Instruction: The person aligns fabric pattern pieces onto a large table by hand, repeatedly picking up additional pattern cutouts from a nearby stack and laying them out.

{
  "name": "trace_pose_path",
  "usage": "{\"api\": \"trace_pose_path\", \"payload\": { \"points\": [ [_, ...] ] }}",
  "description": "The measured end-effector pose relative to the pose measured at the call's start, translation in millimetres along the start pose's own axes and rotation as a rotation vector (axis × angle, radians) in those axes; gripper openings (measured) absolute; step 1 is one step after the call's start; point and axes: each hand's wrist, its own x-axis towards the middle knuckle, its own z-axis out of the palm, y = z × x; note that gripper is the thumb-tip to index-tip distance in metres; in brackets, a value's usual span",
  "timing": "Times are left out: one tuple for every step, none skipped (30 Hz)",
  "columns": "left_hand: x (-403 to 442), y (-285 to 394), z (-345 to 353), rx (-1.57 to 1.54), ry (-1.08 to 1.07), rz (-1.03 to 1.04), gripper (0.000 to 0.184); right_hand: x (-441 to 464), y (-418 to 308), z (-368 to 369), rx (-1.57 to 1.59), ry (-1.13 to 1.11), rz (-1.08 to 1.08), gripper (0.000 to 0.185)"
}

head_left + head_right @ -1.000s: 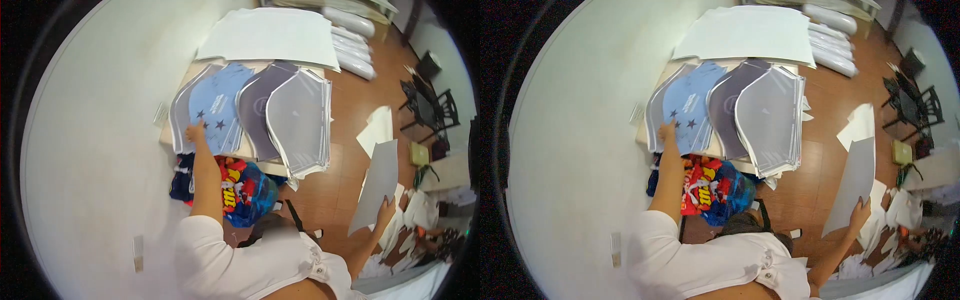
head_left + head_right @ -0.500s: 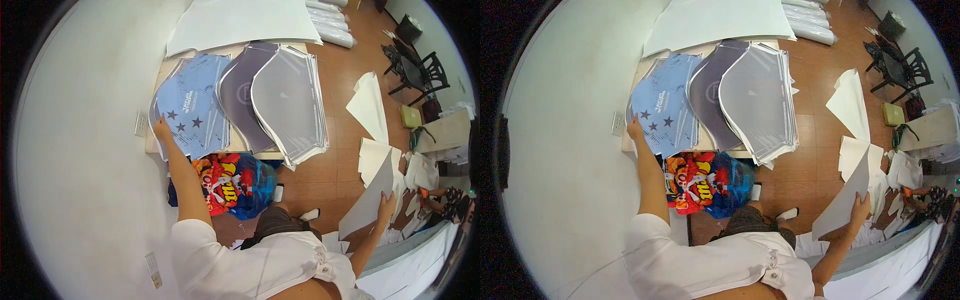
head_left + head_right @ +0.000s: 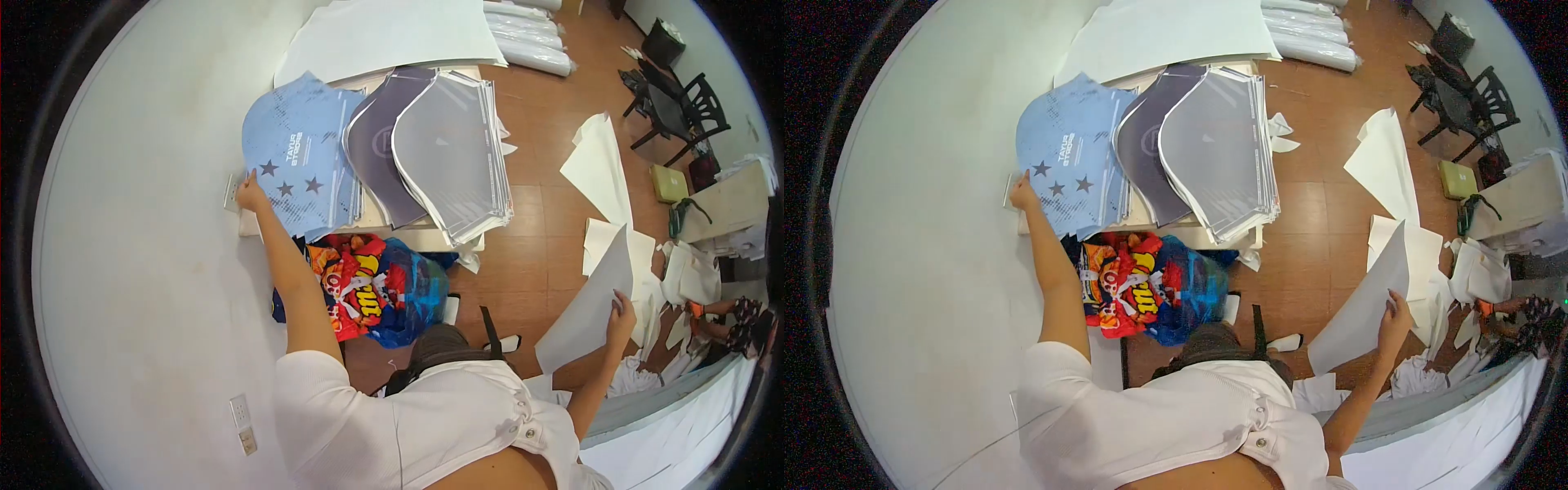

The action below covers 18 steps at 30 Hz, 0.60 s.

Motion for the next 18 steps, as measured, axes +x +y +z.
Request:
{"api": "trace_pose_path", "payload": {
  "points": [
    [-3.2, -9.4, 5.2, -0.022, 0.006, -0.035, 0.03, -0.5, -0.2, -1.9, -0.024, -0.022, -0.002, 0.032],
    [-5.9, -19.7, 10.9, -0.044, 0.013, -0.07, 0.03, -1.7, -0.3, -2.8, -0.047, -0.043, -0.005, 0.032],
    [-11.4, -28.3, 13.7, -0.046, 0.031, -0.128, 0.026, -4.1, 0.6, -1.4, -0.051, -0.051, -0.006, 0.032],
    [-17.5, -40.1, 16.7, -0.085, 0.001, -0.176, 0.023, -7.8, 2.5, 3.2, -0.06, -0.059, -0.006, 0.031],
    [-21.9, -52.9, 19.6, -0.14, -0.032, -0.237, 0.021, -12.1, 4.2, 9.8, -0.068, -0.066, -0.006, 0.031],
    [-26.8, -65.8, 20.7, -0.273, -0.115, -0.31, 0.02, -16.1, 2.7, 16.8, -0.077, -0.074, -0.006, 0.03],
    [-30.6, -77.9, 24.8, -0.446, -0.228, -0.4, 0.02, -19.6, 0.6, 23.8, -0.086, -0.081, -0.007, 0.03],
    [-32.0, -89.9, 30.5, -0.675, -0.391, -0.493, 0.021, -22.6, -1.8, 30.0, -0.09, -0.089, -0.008, 0.03],
    [-36.9, -102.7, 28.9, -0.867, -0.552, -0.59, 0.023, -24.5, -8.1, 32.7, -0.074, -0.096, 0.012, 0.029],
    [-43.6, -111.3, 27.0, -1.007, -0.709, -0.666, 0.026, -26.2, -15.5, 34.9, -0.059, -0.103, 0.032, 0.029],
    [-54.7, -113.9, 23.3, -1.084, -0.783, -0.653, 0.03, -25.4, -23.2, 41.3, -0.037, -0.094, 0.05, 0.029],
    [-67.7, -116.4, 14.8, -1.13, -0.819, -0.612, 0.034, -25.0, -29.6, 48.0, -0.016, -0.084, 0.069, 0.029],
    [-85.5, -114.1, 3.9, -1.132, -0.81, -0.567, 0.036, -24.6, -34.7, 54.6, -0.016, -0.101, 0.059, 0.029],
    [-103.8, -110.6, -7.7, -1.133, -0.8, -0.522, 0.038, -24.0, -39.4, 60.3, -0.035, -0.115, 0.037, 0.029],
    [-116.8, -111.6, -13.6, -1.084, -0.698, -0.527, 0.04, -23.4, -44.0, 65.3, -0.053, -0.128, 0.016, 0.029],
    [-128.4, -116.6, -19.9, -1.052, -0.665, -0.516, 0.039, -23.1, -48.9, 70.0, -0.072, -0.142, -0.007, 0.03],
    [-140.1, -121.8, -27.2, -1.02, -0.632, -0.504, 0.038, -23.4, -54.2, 74.5, -0.09, -0.155, -0.029, 0.03],
    [-150.7, -117.1, -35.1, -0.882, -0.611, -0.433, 0.036, -21.9, -59.7, 80.1, -0.089, -0.163, -0.043, 0.03]
  ]
}}
